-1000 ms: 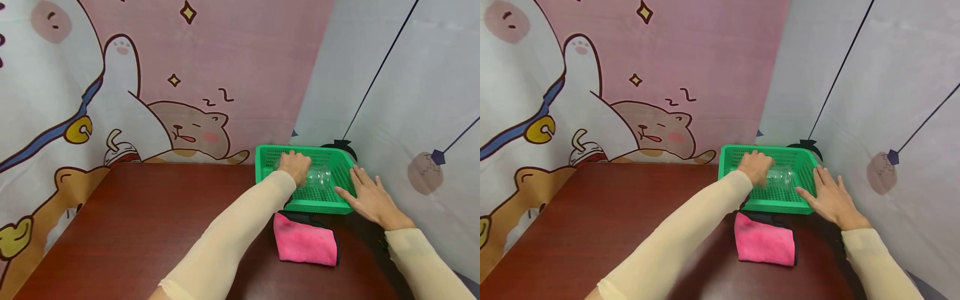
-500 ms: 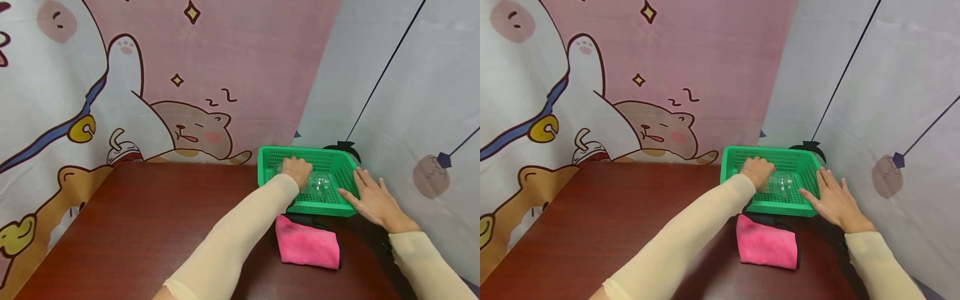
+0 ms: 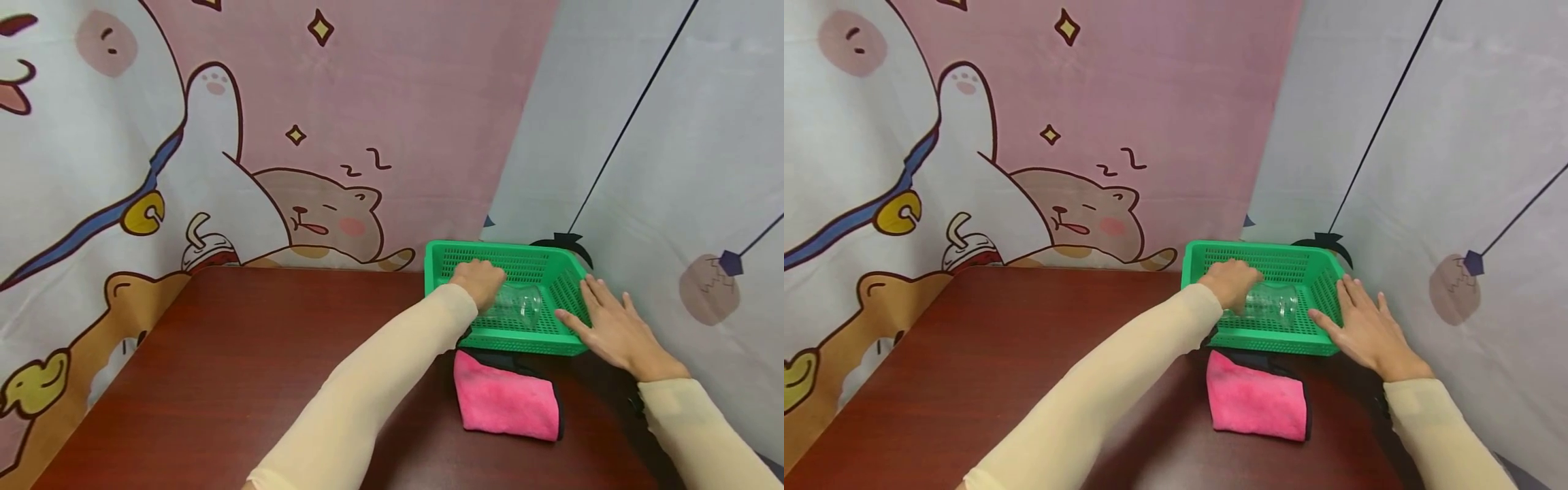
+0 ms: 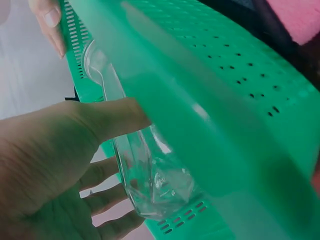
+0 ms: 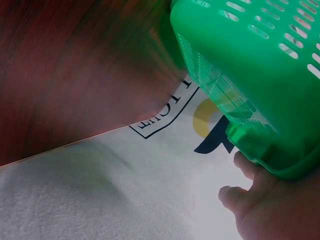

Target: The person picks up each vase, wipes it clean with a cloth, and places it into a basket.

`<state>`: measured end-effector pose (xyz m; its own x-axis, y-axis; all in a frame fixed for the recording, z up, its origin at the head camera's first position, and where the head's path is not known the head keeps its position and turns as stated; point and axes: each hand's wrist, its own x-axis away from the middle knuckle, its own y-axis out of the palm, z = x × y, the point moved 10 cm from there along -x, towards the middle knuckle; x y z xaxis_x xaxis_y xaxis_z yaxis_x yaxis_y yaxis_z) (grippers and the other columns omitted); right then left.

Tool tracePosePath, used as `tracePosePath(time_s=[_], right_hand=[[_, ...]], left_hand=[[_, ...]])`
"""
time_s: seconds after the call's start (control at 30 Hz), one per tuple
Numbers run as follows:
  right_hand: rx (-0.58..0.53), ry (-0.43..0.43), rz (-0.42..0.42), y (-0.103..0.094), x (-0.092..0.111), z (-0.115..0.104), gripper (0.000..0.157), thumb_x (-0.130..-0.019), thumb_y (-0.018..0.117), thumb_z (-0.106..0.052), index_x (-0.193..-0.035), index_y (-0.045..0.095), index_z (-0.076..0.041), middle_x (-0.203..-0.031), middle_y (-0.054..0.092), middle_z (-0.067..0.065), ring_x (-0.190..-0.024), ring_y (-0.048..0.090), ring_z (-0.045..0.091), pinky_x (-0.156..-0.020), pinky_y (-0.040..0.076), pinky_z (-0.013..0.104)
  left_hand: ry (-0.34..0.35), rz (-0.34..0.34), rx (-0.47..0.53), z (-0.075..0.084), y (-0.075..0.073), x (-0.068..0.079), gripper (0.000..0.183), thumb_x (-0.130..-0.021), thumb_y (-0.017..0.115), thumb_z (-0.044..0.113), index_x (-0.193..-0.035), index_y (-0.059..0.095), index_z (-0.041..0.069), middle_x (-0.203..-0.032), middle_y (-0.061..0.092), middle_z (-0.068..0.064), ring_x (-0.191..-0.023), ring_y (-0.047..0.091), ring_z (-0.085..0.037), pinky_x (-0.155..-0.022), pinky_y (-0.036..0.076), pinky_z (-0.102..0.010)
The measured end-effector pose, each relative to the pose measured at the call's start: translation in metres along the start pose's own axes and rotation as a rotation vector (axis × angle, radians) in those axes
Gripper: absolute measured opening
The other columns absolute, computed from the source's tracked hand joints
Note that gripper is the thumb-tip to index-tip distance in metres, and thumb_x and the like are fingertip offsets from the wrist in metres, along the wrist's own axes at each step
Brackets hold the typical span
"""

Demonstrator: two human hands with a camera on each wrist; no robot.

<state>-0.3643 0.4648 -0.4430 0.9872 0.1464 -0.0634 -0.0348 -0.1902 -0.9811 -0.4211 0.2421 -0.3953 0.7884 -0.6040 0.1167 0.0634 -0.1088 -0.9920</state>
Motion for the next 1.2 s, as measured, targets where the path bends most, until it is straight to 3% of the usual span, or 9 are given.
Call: tracePosePath(time_s=[0.17, 0.37, 0.5, 0.7, 0.8, 1.0, 1.2], right_hand=[[-0.008, -0.003, 0.001, 0.001, -0.002, 0.002, 0.107, -0.12, 0.047, -0.068, -0.18, 0.012, 0.014, -0.189, 0.009, 0.041, -0.176, 0.01, 0.066, -0.135, -0.001, 0.091], [0.001, -0.011, 0.011, 0.001, -0.003, 0.005, 0.105, -0.12, 0.047, -0.066, -0.18, 0.013, 0.013, -0.189, 0.01, 0.041, -0.176, 0.011, 0.065, -0.135, 0.0, 0.091], [0.002, -0.008, 0.02, -0.001, -0.003, 0.008, 0.104, -0.12, 0.047, -0.065, -0.18, 0.014, 0.014, -0.189, 0.011, 0.041, -0.176, 0.012, 0.065, -0.136, 0.001, 0.091], [-0.013, -0.01, 0.037, -0.001, -0.005, 0.009, 0.103, -0.121, 0.047, -0.064, -0.179, 0.015, 0.014, -0.189, 0.011, 0.041, -0.176, 0.011, 0.064, -0.136, -0.001, 0.09], [-0.02, -0.017, 0.055, -0.002, -0.007, 0.009, 0.101, -0.121, 0.048, -0.063, -0.179, 0.017, 0.014, -0.188, 0.014, 0.042, -0.177, 0.01, 0.064, -0.137, -0.002, 0.089], [-0.02, -0.028, 0.094, -0.005, -0.01, 0.009, 0.098, -0.121, 0.049, -0.061, -0.179, 0.02, 0.013, -0.187, 0.02, 0.042, -0.176, 0.013, 0.064, -0.137, -0.001, 0.089], [-0.005, -0.032, 0.129, -0.006, -0.01, 0.007, 0.097, -0.121, 0.049, -0.06, -0.18, 0.021, 0.011, -0.187, 0.023, 0.04, -0.177, 0.013, 0.063, -0.137, 0.0, 0.089]], left_hand=[[-0.004, -0.036, 0.051, -0.006, 0.005, -0.001, 0.071, -0.108, 0.086, 0.021, -0.17, 0.059, 0.043, -0.159, 0.072, 0.009, -0.119, 0.075, -0.012, -0.083, 0.064, -0.029], [0.005, -0.044, 0.073, -0.01, 0.0, 0.007, 0.075, -0.106, 0.089, 0.028, -0.172, 0.057, 0.042, -0.163, 0.069, 0.009, -0.127, 0.076, -0.013, -0.088, 0.067, -0.029], [0.029, -0.003, 0.11, -0.013, -0.011, 0.017, 0.071, -0.107, 0.089, 0.032, -0.171, 0.059, 0.039, -0.163, 0.07, 0.009, -0.13, 0.075, -0.012, -0.088, 0.067, -0.03], [0.053, 0.061, 0.131, -0.022, -0.028, 0.029, 0.065, -0.111, 0.082, 0.04, -0.172, 0.058, 0.037, -0.172, 0.062, 0.006, -0.153, 0.063, -0.013, -0.103, 0.067, -0.034], [0.057, 0.098, 0.146, -0.03, -0.033, 0.034, 0.063, -0.113, 0.079, 0.041, -0.173, 0.057, 0.036, -0.173, 0.06, 0.004, -0.154, 0.063, -0.015, -0.105, 0.067, -0.037], [0.062, 0.2, 0.167, -0.053, -0.043, 0.05, 0.06, -0.116, 0.074, 0.045, -0.172, 0.057, 0.034, -0.175, 0.059, 0.0, -0.155, 0.064, -0.019, -0.11, 0.067, -0.042], [0.031, 0.282, 0.229, -0.087, -0.045, 0.072, 0.059, -0.116, 0.074, 0.046, -0.171, 0.059, 0.032, -0.168, 0.063, -0.004, -0.149, 0.067, -0.024, -0.111, 0.067, -0.049]])
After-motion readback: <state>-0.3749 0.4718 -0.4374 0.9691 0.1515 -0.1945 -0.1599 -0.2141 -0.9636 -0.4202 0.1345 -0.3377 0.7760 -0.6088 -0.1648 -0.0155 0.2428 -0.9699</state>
